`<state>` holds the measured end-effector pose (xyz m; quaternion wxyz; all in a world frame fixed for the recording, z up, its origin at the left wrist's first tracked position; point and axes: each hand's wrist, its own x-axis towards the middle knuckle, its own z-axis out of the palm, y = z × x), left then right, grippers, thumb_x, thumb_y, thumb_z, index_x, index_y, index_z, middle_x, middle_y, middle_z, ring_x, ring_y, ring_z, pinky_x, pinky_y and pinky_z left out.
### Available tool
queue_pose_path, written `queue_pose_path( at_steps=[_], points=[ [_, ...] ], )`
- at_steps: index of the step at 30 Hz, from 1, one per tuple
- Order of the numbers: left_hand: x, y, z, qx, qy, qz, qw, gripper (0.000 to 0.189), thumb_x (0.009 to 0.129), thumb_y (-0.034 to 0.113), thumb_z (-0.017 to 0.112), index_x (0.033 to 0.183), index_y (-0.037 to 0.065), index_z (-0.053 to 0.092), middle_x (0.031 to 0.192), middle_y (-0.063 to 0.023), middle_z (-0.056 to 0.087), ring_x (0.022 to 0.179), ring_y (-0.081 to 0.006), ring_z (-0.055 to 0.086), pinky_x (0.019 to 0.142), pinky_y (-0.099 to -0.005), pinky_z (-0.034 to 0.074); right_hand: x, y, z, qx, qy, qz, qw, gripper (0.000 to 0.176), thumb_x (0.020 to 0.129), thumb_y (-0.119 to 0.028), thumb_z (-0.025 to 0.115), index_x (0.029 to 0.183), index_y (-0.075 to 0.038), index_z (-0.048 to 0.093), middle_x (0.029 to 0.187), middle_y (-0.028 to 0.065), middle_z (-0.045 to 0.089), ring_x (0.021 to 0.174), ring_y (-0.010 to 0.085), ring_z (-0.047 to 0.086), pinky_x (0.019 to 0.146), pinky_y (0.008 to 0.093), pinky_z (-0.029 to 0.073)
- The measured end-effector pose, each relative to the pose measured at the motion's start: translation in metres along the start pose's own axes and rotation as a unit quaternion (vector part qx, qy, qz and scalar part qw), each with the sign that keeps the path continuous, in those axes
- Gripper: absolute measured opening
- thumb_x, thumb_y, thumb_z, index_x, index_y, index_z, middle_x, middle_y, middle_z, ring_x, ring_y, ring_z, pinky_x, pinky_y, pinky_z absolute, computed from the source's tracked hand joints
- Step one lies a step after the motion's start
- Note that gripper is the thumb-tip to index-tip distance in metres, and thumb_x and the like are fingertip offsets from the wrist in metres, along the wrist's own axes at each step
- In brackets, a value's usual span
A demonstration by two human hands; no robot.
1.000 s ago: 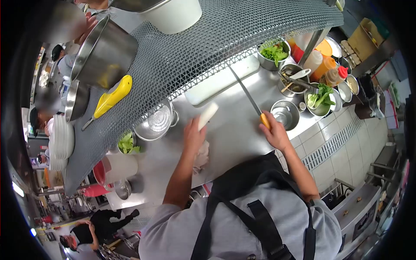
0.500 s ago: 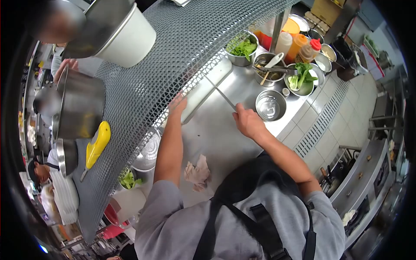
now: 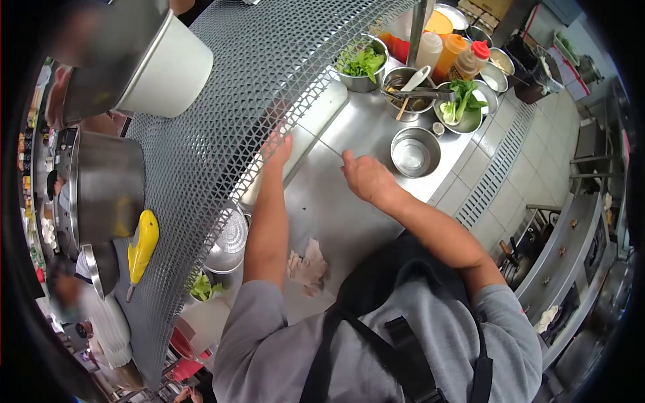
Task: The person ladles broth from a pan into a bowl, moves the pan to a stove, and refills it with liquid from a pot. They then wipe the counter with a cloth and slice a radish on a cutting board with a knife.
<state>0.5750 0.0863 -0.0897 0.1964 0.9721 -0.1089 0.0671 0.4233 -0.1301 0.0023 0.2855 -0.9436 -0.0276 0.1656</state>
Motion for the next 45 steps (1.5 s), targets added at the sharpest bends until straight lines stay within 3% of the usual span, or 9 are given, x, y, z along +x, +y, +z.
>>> queue_pose_path(
  at_steps=[7, 10, 12, 15, 18, 21, 30, 31, 45],
  points=[
    [0.005, -0.008, 0.002, -0.019, 0.024, 0.033, 0.999, 0.030, 0.077, 0.014, 0.062, 0.106, 0.018, 0.055, 0.112, -0.0062, 0.051, 0.104, -0.0325, 0.049, 0.084, -0.0437, 0.044, -0.002, -0.004, 0.004, 0.014, -0.002, 0.013, 1.000, 0.029, 0.096, -0.024, 0.031, 0.102, 0.000, 0.047, 0.084, 0.0252, 0.062, 0.079, 0.0428, 0.060, 0.071, 0.0494, 0.049],
    [0.006, -0.007, 0.000, -0.019, 0.018, 0.049, 0.998, 0.030, 0.077, 0.013, 0.062, 0.106, 0.018, 0.055, 0.113, -0.0061, 0.051, 0.104, -0.0323, 0.049, 0.085, -0.0435, 0.044, 0.000, 0.000, 0.010, 0.024, 0.038, -0.015, 0.999, 0.025, 0.093, -0.023, 0.042, 0.104, -0.001, 0.042, 0.075, 0.0239, 0.061, 0.070, 0.0430, 0.061, 0.064, 0.0508, 0.049],
    [0.007, -0.008, 0.001, -0.018, 0.017, 0.045, 0.999, 0.031, 0.077, 0.013, 0.062, 0.107, 0.018, 0.056, 0.113, -0.0061, 0.051, 0.104, -0.0325, 0.049, 0.085, -0.0435, 0.044, 0.001, -0.003, 0.006, 0.041, 0.013, 0.006, 0.999, 0.037, 0.097, -0.025, 0.023, 0.098, 0.002, 0.049, 0.080, 0.0243, 0.062, 0.077, 0.0438, 0.062, 0.071, 0.0500, 0.050],
    [0.006, -0.009, 0.003, -0.006, 0.043, 0.069, 0.997, 0.030, 0.077, 0.013, 0.062, 0.106, 0.018, 0.056, 0.112, -0.0063, 0.052, 0.103, -0.0320, 0.049, 0.083, -0.0438, 0.045, 0.002, -0.009, 0.000, 0.026, 0.015, 0.021, 0.999, 0.031, 0.096, -0.021, 0.027, 0.096, 0.002, 0.049, 0.074, 0.0231, 0.063, 0.075, 0.0424, 0.063, 0.067, 0.0484, 0.052],
    [0.005, -0.004, 0.002, -0.002, 0.010, 0.013, 1.000, 0.029, 0.076, 0.013, 0.062, 0.104, 0.017, 0.056, 0.112, -0.0063, 0.052, 0.102, -0.0320, 0.050, 0.082, -0.0436, 0.045, 0.008, -0.008, 0.006, -0.031, 0.023, 0.005, 0.999, 0.022, 0.092, -0.015, 0.034, 0.095, 0.000, 0.049, 0.074, 0.0230, 0.063, 0.074, 0.0396, 0.065, 0.062, 0.0464, 0.053],
    [0.003, -0.004, 0.002, -0.011, 0.026, 0.021, 0.999, 0.029, 0.075, 0.013, 0.063, 0.104, 0.016, 0.057, 0.111, -0.0064, 0.052, 0.101, -0.0322, 0.050, 0.082, -0.0435, 0.045, 0.023, -0.003, 0.018, -0.065, -0.005, 0.004, 0.998, 0.014, 0.089, -0.011, 0.040, 0.096, -0.002, 0.048, 0.079, 0.0234, 0.064, 0.073, 0.0379, 0.065, 0.059, 0.0446, 0.054],
    [0.003, -0.010, -0.004, -0.027, 0.007, 0.038, 0.999, 0.031, 0.075, 0.010, 0.062, 0.105, 0.013, 0.056, 0.111, -0.0100, 0.051, 0.101, -0.0340, 0.049, 0.085, -0.0434, 0.043, 0.037, 0.002, 0.028, -0.031, -0.013, 0.021, 0.999, 0.016, 0.089, -0.009, 0.038, 0.099, 0.000, 0.047, 0.084, 0.0245, 0.063, 0.083, 0.0409, 0.064, 0.071, 0.0466, 0.052],
    [0.001, -0.009, -0.007, -0.018, -0.012, 0.009, 1.000, 0.031, 0.075, 0.009, 0.061, 0.105, 0.011, 0.056, 0.111, -0.0115, 0.051, 0.102, -0.0339, 0.049, 0.087, -0.0420, 0.042, 0.035, -0.001, 0.024, -0.030, -0.011, 0.024, 0.999, 0.016, 0.089, -0.009, 0.038, 0.099, 0.000, 0.047, 0.084, 0.0245, 0.063, 0.083, 0.0409, 0.064, 0.071, 0.0466, 0.052],
    [0.002, -0.008, -0.006, -0.045, 0.018, 0.051, 0.998, 0.033, 0.074, 0.007, 0.061, 0.106, 0.008, 0.055, 0.109, -0.0102, 0.053, 0.101, -0.0323, 0.050, 0.089, -0.0399, 0.041, 0.010, -0.015, 0.001, -0.010, 0.014, 0.010, 1.000, 0.024, 0.093, -0.017, 0.033, 0.094, 0.001, 0.049, 0.080, 0.0231, 0.064, 0.076, 0.0402, 0.064, 0.066, 0.0462, 0.053]
  ],
)
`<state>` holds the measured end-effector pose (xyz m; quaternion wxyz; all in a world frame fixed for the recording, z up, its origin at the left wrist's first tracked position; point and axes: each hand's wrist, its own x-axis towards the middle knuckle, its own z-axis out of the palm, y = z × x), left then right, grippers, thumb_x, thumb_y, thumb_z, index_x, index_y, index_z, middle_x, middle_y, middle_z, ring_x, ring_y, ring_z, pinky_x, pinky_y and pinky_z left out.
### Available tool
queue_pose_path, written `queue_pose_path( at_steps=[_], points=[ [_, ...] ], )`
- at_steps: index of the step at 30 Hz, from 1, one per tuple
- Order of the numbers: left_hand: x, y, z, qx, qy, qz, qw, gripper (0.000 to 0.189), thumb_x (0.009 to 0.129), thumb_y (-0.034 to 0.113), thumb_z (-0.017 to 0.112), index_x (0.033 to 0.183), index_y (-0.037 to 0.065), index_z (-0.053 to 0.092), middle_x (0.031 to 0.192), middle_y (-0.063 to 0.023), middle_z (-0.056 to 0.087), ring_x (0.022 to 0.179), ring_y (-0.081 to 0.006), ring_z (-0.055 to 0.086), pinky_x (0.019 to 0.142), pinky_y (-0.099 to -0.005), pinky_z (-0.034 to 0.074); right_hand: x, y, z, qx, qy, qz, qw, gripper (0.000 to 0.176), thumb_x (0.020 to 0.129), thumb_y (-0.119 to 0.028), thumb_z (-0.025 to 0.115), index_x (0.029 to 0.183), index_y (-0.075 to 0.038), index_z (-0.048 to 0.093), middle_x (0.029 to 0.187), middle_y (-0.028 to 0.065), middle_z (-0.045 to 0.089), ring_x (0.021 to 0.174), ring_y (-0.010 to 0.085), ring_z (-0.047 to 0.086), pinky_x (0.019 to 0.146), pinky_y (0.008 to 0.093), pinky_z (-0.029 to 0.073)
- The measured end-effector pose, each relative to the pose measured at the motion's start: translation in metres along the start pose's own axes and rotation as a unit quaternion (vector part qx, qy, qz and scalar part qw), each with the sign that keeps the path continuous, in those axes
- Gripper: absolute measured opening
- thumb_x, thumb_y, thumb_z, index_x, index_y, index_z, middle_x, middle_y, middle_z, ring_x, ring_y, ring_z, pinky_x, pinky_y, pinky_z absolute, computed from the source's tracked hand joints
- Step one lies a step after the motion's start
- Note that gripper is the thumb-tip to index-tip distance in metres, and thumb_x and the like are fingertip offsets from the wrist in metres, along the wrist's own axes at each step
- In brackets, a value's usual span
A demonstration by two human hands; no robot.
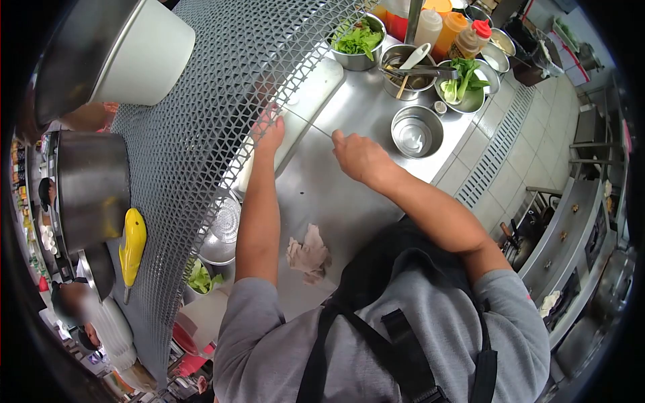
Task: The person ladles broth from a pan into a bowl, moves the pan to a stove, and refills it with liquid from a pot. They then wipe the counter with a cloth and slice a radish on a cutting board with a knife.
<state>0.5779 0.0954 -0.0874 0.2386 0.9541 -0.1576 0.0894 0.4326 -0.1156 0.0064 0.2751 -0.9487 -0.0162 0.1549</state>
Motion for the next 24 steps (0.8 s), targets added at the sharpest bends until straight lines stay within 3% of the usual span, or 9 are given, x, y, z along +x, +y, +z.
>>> queue_pose_path(
  at_steps=[7, 15, 20, 24],
  points=[
    [0.000, -0.006, 0.003, 0.022, 0.011, 0.022, 0.999, 0.033, 0.073, 0.005, 0.062, 0.105, 0.007, 0.055, 0.108, -0.0117, 0.054, 0.101, -0.0322, 0.050, 0.088, -0.0394, 0.040, 0.002, -0.003, 0.000, -0.006, -0.018, 0.003, 1.000, 0.022, 0.092, -0.016, 0.035, 0.094, 0.001, 0.050, 0.080, 0.0228, 0.064, 0.077, 0.0395, 0.065, 0.066, 0.0461, 0.053],
    [-0.003, -0.004, 0.003, -0.007, 0.014, 0.058, 0.998, 0.032, 0.073, 0.005, 0.062, 0.104, 0.007, 0.055, 0.107, -0.0121, 0.053, 0.101, -0.0320, 0.049, 0.087, -0.0392, 0.040, 0.026, 0.011, 0.031, -0.012, -0.062, 0.028, 0.998, 0.015, 0.088, -0.010, 0.040, 0.097, 0.001, 0.048, 0.093, 0.0242, 0.063, 0.087, 0.0420, 0.063, 0.072, 0.0473, 0.052],
    [-0.002, 0.000, -0.008, -0.022, -0.038, -0.030, 0.999, 0.031, 0.075, 0.007, 0.060, 0.106, 0.007, 0.054, 0.110, -0.0129, 0.051, 0.106, -0.0330, 0.048, 0.091, -0.0407, 0.040, 0.023, 0.006, 0.024, 0.002, -0.052, 0.034, 0.998, 0.015, 0.088, -0.009, 0.040, 0.096, 0.000, 0.048, 0.090, 0.0242, 0.063, 0.085, 0.0416, 0.063, 0.072, 0.0476, 0.052],
    [-0.006, -0.002, -0.005, -0.019, -0.010, 0.001, 1.000, 0.030, 0.075, 0.008, 0.060, 0.105, 0.007, 0.054, 0.110, -0.0119, 0.051, 0.104, -0.0327, 0.049, 0.090, -0.0399, 0.040, 0.008, -0.003, 0.008, 0.027, -0.037, 0.025, 0.999, 0.016, 0.088, -0.010, 0.038, 0.095, 0.001, 0.048, 0.087, 0.0237, 0.064, 0.080, 0.0419, 0.064, 0.071, 0.0472, 0.053]
  ],
)
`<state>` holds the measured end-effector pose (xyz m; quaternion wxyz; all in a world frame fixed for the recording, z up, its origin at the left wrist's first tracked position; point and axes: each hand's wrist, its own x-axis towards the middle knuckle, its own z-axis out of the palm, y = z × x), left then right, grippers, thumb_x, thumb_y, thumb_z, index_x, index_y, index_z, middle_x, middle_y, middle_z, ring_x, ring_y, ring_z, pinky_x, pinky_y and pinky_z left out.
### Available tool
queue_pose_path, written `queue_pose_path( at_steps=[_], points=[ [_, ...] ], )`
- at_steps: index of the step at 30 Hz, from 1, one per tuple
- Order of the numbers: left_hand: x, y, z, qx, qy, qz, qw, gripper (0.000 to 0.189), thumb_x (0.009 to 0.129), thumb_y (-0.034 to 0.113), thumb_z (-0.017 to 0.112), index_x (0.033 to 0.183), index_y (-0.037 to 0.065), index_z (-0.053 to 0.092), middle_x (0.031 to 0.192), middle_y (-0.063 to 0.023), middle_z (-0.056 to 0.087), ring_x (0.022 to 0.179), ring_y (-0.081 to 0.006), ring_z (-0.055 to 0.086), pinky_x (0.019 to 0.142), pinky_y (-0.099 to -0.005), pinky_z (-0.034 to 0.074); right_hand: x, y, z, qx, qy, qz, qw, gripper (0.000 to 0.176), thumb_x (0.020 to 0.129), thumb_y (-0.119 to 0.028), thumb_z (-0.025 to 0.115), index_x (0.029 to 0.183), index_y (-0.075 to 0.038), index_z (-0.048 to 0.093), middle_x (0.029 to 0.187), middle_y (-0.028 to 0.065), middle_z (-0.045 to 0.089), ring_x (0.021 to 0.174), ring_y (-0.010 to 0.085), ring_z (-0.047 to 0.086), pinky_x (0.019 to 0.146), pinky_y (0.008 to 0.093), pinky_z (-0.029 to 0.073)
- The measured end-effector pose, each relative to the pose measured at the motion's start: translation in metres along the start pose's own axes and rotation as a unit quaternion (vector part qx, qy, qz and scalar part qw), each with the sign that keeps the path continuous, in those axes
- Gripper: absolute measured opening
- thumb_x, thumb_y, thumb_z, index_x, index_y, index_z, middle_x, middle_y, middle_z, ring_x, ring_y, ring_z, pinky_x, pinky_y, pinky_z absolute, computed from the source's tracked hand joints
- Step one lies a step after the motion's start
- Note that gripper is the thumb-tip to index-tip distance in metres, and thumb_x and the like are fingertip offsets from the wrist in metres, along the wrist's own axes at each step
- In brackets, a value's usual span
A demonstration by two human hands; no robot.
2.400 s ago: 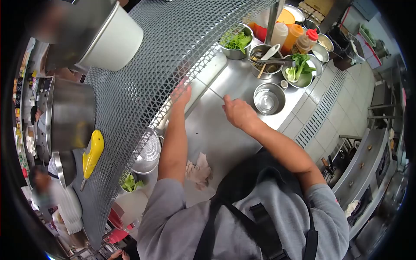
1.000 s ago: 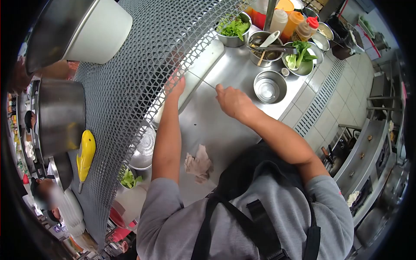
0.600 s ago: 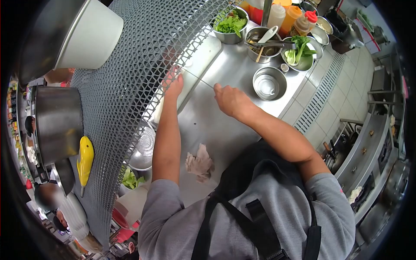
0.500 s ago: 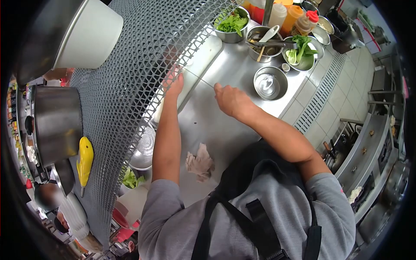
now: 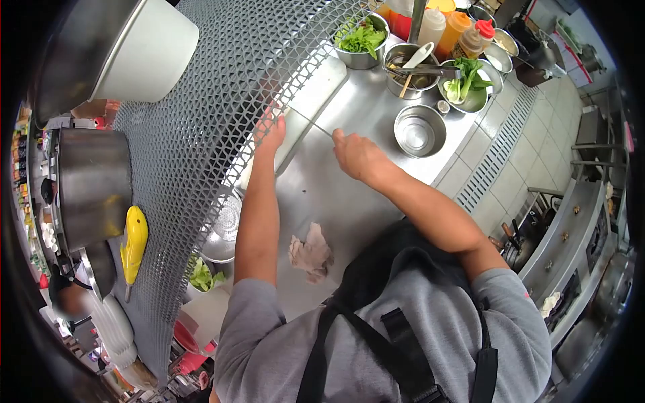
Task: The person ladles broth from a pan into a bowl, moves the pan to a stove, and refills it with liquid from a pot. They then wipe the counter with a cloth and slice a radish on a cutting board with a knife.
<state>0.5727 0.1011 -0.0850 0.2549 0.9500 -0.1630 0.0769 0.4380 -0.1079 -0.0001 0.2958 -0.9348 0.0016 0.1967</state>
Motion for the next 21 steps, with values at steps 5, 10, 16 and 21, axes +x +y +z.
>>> queue_pose_path(
  at_steps=[5, 10, 16, 21],
  points=[
    [0.001, -0.005, 0.004, 0.032, 0.002, -0.008, 0.999, 0.030, 0.075, 0.009, 0.060, 0.104, 0.006, 0.054, 0.108, -0.0121, 0.053, 0.103, -0.0327, 0.049, 0.090, -0.0394, 0.040, -0.014, -0.005, -0.007, -0.033, 0.007, -0.017, 0.999, 0.018, 0.089, -0.012, 0.037, 0.094, 0.002, 0.048, 0.083, 0.0245, 0.063, 0.080, 0.0410, 0.064, 0.069, 0.0471, 0.053],
    [-0.001, -0.007, 0.005, 0.009, 0.023, 0.027, 0.999, 0.030, 0.075, 0.008, 0.060, 0.105, 0.006, 0.054, 0.108, -0.0118, 0.053, 0.103, -0.0324, 0.049, 0.090, -0.0397, 0.040, -0.016, -0.006, -0.009, -0.015, -0.007, -0.011, 1.000, 0.018, 0.090, -0.012, 0.037, 0.093, 0.002, 0.048, 0.082, 0.0245, 0.063, 0.079, 0.0401, 0.064, 0.067, 0.0463, 0.053],
    [-0.002, -0.005, 0.005, 0.021, 0.014, 0.009, 1.000, 0.031, 0.075, 0.007, 0.061, 0.105, 0.007, 0.054, 0.108, -0.0119, 0.053, 0.103, -0.0321, 0.049, 0.089, -0.0395, 0.041, -0.007, -0.003, 0.001, -0.035, -0.021, -0.006, 0.999, 0.016, 0.089, -0.011, 0.038, 0.095, 0.001, 0.048, 0.083, 0.0239, 0.063, 0.079, 0.0396, 0.065, 0.065, 0.0455, 0.054],
    [-0.001, -0.003, 0.003, 0.031, 0.012, 0.020, 0.999, 0.031, 0.074, 0.005, 0.062, 0.104, 0.007, 0.054, 0.108, -0.0122, 0.053, 0.102, -0.0328, 0.049, 0.089, -0.0400, 0.041, 0.017, 0.014, 0.031, -0.051, -0.017, 0.010, 0.998, 0.016, 0.089, -0.010, 0.039, 0.097, 0.000, 0.049, 0.089, 0.0232, 0.064, 0.081, 0.0403, 0.064, 0.069, 0.0461, 0.053]
  ],
)
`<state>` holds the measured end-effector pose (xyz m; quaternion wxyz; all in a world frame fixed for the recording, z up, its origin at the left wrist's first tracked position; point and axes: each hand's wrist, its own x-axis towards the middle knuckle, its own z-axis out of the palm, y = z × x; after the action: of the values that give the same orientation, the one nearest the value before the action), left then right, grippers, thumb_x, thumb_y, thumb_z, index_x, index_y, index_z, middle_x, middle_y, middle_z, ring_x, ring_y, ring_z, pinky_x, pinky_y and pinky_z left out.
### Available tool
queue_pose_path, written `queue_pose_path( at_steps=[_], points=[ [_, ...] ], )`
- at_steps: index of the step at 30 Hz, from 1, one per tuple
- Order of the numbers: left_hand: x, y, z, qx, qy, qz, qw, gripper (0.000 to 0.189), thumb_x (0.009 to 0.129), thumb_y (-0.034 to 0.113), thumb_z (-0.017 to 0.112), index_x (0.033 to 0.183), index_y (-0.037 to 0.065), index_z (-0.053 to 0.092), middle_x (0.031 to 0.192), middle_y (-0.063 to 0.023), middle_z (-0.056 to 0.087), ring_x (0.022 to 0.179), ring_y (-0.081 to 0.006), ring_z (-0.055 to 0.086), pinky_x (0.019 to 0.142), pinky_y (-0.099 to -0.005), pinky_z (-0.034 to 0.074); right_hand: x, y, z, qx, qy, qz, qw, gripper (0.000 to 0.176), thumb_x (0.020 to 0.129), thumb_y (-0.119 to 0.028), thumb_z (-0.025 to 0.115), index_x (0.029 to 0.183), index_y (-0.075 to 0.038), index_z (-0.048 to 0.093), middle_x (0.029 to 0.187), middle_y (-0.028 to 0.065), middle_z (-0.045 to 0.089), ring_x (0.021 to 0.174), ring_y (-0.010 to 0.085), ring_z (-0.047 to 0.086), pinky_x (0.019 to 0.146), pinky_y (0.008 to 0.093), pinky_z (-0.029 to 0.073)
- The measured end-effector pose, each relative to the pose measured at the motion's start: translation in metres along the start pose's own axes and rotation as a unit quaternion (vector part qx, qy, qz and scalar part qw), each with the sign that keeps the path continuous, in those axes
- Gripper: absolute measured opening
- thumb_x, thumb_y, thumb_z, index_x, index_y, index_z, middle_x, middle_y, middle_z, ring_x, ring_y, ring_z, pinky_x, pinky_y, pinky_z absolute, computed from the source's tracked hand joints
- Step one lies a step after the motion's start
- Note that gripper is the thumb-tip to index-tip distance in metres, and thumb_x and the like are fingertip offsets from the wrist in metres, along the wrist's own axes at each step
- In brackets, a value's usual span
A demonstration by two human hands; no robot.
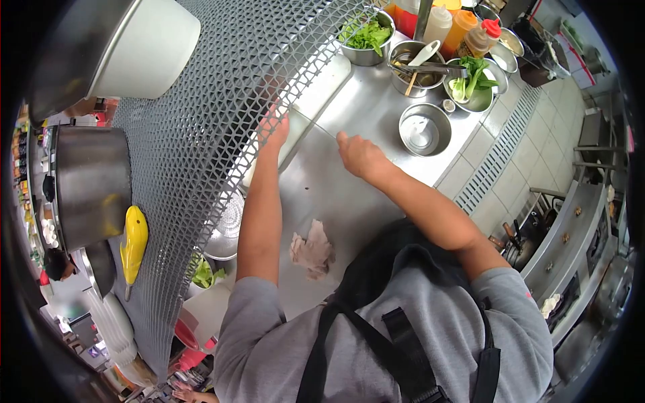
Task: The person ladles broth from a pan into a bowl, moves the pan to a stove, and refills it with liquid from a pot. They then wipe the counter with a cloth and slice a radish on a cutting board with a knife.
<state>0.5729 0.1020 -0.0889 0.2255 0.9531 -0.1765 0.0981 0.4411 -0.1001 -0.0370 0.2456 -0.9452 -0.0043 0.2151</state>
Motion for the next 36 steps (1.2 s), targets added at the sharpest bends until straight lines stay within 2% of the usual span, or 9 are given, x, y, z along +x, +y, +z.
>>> queue_pose_path(
  at_steps=[2, 4, 6, 12, 19, 24, 29, 36],
  points=[
    [0.000, -0.003, 0.003, -0.025, -0.006, -0.036, 0.999, 0.032, 0.073, 0.006, 0.063, 0.104, 0.008, 0.054, 0.108, -0.0124, 0.053, 0.103, -0.0334, 0.049, 0.088, -0.0409, 0.041, 0.005, 0.002, 0.002, 0.009, 0.005, -0.011, 1.000, 0.017, 0.088, -0.010, 0.039, 0.098, 0.000, 0.049, 0.089, 0.0235, 0.064, 0.082, 0.0405, 0.064, 0.069, 0.0465, 0.053],
    [-0.001, -0.003, -0.003, -0.040, 0.002, -0.001, 0.999, 0.032, 0.073, 0.007, 0.062, 0.104, 0.009, 0.055, 0.108, -0.0123, 0.052, 0.103, -0.0337, 0.049, 0.088, -0.0418, 0.042, -0.001, -0.001, -0.007, 0.018, 0.008, -0.018, 1.000, 0.018, 0.088, -0.010, 0.039, 0.099, 0.000, 0.049, 0.089, 0.0239, 0.064, 0.083, 0.0407, 0.064, 0.070, 0.0468, 0.053],
    [0.000, -0.005, -0.007, -0.023, -0.017, -0.026, 0.999, 0.031, 0.075, 0.008, 0.060, 0.105, 0.009, 0.055, 0.109, -0.0124, 0.052, 0.104, -0.0335, 0.049, 0.089, -0.0417, 0.042, -0.010, -0.005, -0.020, 0.028, 0.006, -0.025, 0.999, 0.019, 0.088, -0.009, 0.038, 0.099, 0.000, 0.050, 0.086, 0.0248, 0.064, 0.081, 0.0409, 0.064, 0.070, 0.0472, 0.053],
    [-0.005, -0.009, -0.005, -0.026, -0.001, -0.013, 1.000, 0.030, 0.076, 0.009, 0.058, 0.106, 0.008, 0.055, 0.109, -0.0112, 0.052, 0.105, -0.0323, 0.049, 0.091, -0.0402, 0.041, -0.033, -0.014, -0.034, 0.027, 0.029, -0.037, 0.999, 0.020, 0.090, -0.011, 0.036, 0.097, 0.002, 0.050, 0.078, 0.0252, 0.063, 0.075, 0.0410, 0.064, 0.068, 0.0477, 0.053],
    [-0.007, -0.010, -0.003, -0.002, 0.008, -0.002, 1.000, 0.030, 0.076, 0.008, 0.059, 0.105, 0.008, 0.055, 0.109, -0.0111, 0.053, 0.104, -0.0319, 0.049, 0.091, -0.0398, 0.040, -0.039, -0.019, -0.036, 0.026, 0.023, -0.031, 0.999, 0.022, 0.091, -0.012, 0.035, 0.097, 0.002, 0.050, 0.080, 0.0251, 0.063, 0.078, 0.0407, 0.064, 0.069, 0.0467, 0.053],
    [-0.007, -0.006, -0.006, -0.024, 0.006, 0.008, 1.000, 0.030, 0.075, 0.007, 0.060, 0.105, 0.008, 0.055, 0.108, -0.0112, 0.053, 0.104, -0.0319, 0.049, 0.090, -0.0398, 0.040, -0.037, -0.022, -0.032, 0.027, -0.005, -0.009, 1.000, 0.018, 0.091, -0.011, 0.037, 0.097, 0.000, 0.049, 0.088, 0.0237, 0.064, 0.079, 0.0403, 0.065, 0.069, 0.0464, 0.053],
    [-0.007, -0.004, -0.008, -0.021, -0.016, -0.011, 1.000, 0.031, 0.075, 0.006, 0.060, 0.105, 0.008, 0.054, 0.110, -0.0126, 0.051, 0.104, -0.0335, 0.049, 0.089, -0.0411, 0.041, -0.007, -0.006, 0.008, 0.000, 0.002, -0.006, 1.000, 0.016, 0.089, -0.009, 0.039, 0.098, 0.000, 0.049, 0.090, 0.0232, 0.064, 0.082, 0.0394, 0.065, 0.070, 0.0461, 0.053],
    [-0.016, -0.011, -0.013, -0.020, 0.005, -0.002, 1.000, 0.032, 0.076, 0.005, 0.059, 0.107, 0.009, 0.054, 0.110, -0.0128, 0.051, 0.105, -0.0341, 0.048, 0.091, -0.0413, 0.040, -0.020, -0.020, -0.022, 0.037, -0.001, -0.009, 0.999, 0.019, 0.088, -0.009, 0.039, 0.098, 0.002, 0.051, 0.088, 0.0249, 0.064, 0.084, 0.0386, 0.065, 0.070, 0.0449, 0.054]
  ],
)
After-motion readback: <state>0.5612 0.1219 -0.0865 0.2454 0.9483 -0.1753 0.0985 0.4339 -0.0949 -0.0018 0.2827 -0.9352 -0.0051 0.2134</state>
